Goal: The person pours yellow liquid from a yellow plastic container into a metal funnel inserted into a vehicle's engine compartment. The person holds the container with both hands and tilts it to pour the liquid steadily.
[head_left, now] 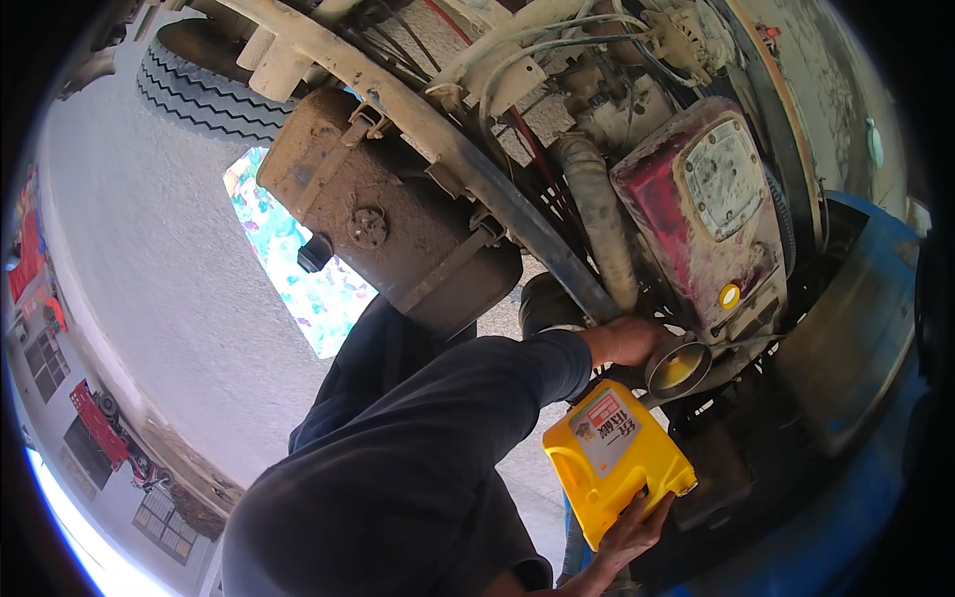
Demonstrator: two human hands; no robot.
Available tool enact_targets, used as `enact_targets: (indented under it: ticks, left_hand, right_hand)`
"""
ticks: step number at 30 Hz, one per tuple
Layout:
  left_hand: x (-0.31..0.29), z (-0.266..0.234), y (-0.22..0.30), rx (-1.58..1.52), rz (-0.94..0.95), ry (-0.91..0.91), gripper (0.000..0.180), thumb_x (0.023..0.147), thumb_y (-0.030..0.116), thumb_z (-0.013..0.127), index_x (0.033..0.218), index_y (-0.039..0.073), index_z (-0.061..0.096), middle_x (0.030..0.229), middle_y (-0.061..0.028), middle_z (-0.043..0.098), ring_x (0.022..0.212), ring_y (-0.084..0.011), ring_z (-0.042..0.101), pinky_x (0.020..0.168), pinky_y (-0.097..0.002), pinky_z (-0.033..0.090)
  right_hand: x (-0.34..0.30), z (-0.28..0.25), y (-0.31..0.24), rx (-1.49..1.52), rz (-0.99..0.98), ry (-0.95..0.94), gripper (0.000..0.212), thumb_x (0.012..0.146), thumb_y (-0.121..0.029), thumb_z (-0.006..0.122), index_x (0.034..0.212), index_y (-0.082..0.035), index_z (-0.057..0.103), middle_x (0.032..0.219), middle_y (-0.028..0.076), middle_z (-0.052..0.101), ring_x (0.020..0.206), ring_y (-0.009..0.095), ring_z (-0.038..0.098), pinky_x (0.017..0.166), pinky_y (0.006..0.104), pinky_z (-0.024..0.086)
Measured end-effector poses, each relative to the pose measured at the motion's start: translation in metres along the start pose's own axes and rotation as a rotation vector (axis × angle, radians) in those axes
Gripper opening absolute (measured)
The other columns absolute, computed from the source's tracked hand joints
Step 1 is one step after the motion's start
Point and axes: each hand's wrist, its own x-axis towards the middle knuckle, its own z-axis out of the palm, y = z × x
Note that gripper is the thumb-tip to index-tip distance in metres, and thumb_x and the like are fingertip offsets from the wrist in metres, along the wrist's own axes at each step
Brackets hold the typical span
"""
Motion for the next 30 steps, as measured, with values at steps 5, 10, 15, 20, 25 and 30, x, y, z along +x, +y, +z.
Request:
enact_targets:
  ticks: [5, 10, 15, 20, 25, 30]
  left_hand:
    - [-0.001, -0.018, 0.012, -0.026, -0.008, -0.097, 0.041, 0.097, 0.020, 0.062, 0.137, 0.013, 0.066, 0.132, -0.0178, 0.070, 0.126, -0.0380, 0.065, 0.107, -0.0462, 0.052]
    - [-0.006, -0.037, 0.025, -0.033, -0.077, -0.163, 0.042, 0.098, 0.020, 0.061, 0.139, 0.013, 0.064, 0.135, -0.0175, 0.069, 0.127, -0.0387, 0.064, 0.109, -0.0455, 0.051]
    - [-0.004, -0.020, 0.021, 0.003, -0.067, -0.173, 0.043, 0.097, 0.021, 0.062, 0.139, 0.014, 0.063, 0.137, -0.0167, 0.068, 0.126, -0.0371, 0.065, 0.108, -0.0453, 0.051]
    - [0.010, 0.011, -0.016, 0.000, -0.039, -0.120, 0.039, 0.094, 0.024, 0.066, 0.131, 0.013, 0.065, 0.134, -0.0148, 0.069, 0.125, -0.0368, 0.065, 0.103, -0.0461, 0.054]
    - [0.006, 0.020, -0.032, 0.111, 0.035, -0.046, 0.045, 0.093, 0.029, 0.068, 0.134, 0.013, 0.060, 0.131, -0.0150, 0.067, 0.117, -0.0374, 0.067, 0.097, -0.0479, 0.057]
    - [0.002, 0.023, -0.022, 0.132, 0.035, -0.031, 0.043, 0.095, 0.028, 0.064, 0.134, 0.012, 0.060, 0.132, -0.0146, 0.067, 0.121, -0.0350, 0.065, 0.100, -0.0463, 0.056]
  right_hand:
    - [0.003, -0.004, -0.005, -0.053, -0.099, 0.001, 0.072, 0.098, -0.020, 0.079, 0.157, -0.021, 0.037, 0.145, 0.042, 0.051, 0.109, 0.053, 0.072, 0.080, 0.0481, 0.065]
    - [0.015, -0.007, -0.003, -0.238, -0.428, 0.063, 0.072, 0.098, -0.020, 0.079, 0.157, -0.021, 0.038, 0.146, 0.043, 0.050, 0.108, 0.055, 0.071, 0.080, 0.0482, 0.065]
    - [0.006, -0.009, -0.011, -0.056, -0.178, 0.005, 0.066, 0.100, -0.021, 0.076, 0.155, -0.020, 0.040, 0.146, 0.043, 0.050, 0.107, 0.055, 0.072, 0.079, 0.0472, 0.065]
    - [0.015, -0.010, 0.002, -0.213, -0.307, 0.020, 0.051, 0.102, -0.014, 0.071, 0.147, -0.018, 0.047, 0.143, 0.042, 0.053, 0.100, 0.053, 0.074, 0.073, 0.0449, 0.066]
    - [0.019, -0.009, -0.003, -0.179, -0.257, 0.029, 0.047, 0.100, -0.007, 0.071, 0.141, -0.018, 0.051, 0.139, 0.041, 0.056, 0.092, 0.050, 0.075, 0.071, 0.0420, 0.066]
    - [0.011, -0.014, -0.017, 0.178, 0.123, -0.042, 0.035, 0.104, -0.020, 0.070, 0.137, -0.011, 0.059, 0.140, 0.038, 0.058, 0.102, 0.049, 0.075, 0.074, 0.0428, 0.065]
